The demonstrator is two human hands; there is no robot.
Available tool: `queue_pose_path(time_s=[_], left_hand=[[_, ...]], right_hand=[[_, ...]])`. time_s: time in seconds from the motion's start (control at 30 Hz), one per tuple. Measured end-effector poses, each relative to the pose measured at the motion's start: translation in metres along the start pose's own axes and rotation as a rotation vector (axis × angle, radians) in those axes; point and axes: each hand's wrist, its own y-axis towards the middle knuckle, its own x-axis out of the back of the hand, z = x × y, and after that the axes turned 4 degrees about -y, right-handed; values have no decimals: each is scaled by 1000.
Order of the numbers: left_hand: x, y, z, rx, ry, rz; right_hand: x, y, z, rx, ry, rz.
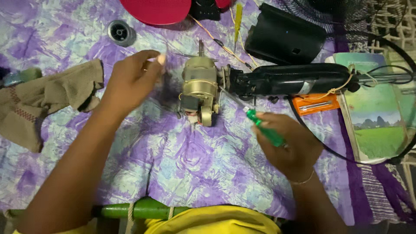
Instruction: The person disassembles an electric fan motor using a screwdriver, removes the motor housing, and reassembles the components. The person handles the motor, fan blades, and various small parts while working on a patterned cloth surface.
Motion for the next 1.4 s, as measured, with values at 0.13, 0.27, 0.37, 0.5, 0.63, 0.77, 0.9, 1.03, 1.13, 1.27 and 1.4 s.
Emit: queue_pose_path(time_s=[0.13,0.27,0.37,0.5,0.63,0.77,0.9,1.03,1.13,1.27,1.4], left_hand=[[-16,-20,-25,-320,71,8],[-38,-24,-40,-603,237,28],[-43,-24,-43,-623,252,61],[-39,-25,-41,-597,259,89],[-40,-25,-41,-578,291,82],[-41,-26,-43,-574,273,66],[-40,-26,-44,-564,268,50],[-40,-26,-44,-560,266,60],[-39,-26,-44,-555,271,66],[-39,-26,-44,-530,270,63],[-39,-26,-44,-533,282,63]], right_hand=[[-4,-1,11,242,19,70],[-2,9,19,512,-1,115],[-1,14,24,563,-72,135],[0,15,30,575,-113,133],[-2,13,33,566,-107,127],[-2,11,31,551,-102,145],[-4,12,31,552,-124,138],[-5,12,32,548,-129,139],[-4,12,32,544,-108,156],[-5,12,31,539,-103,148],[-5,12,32,541,-107,138]])
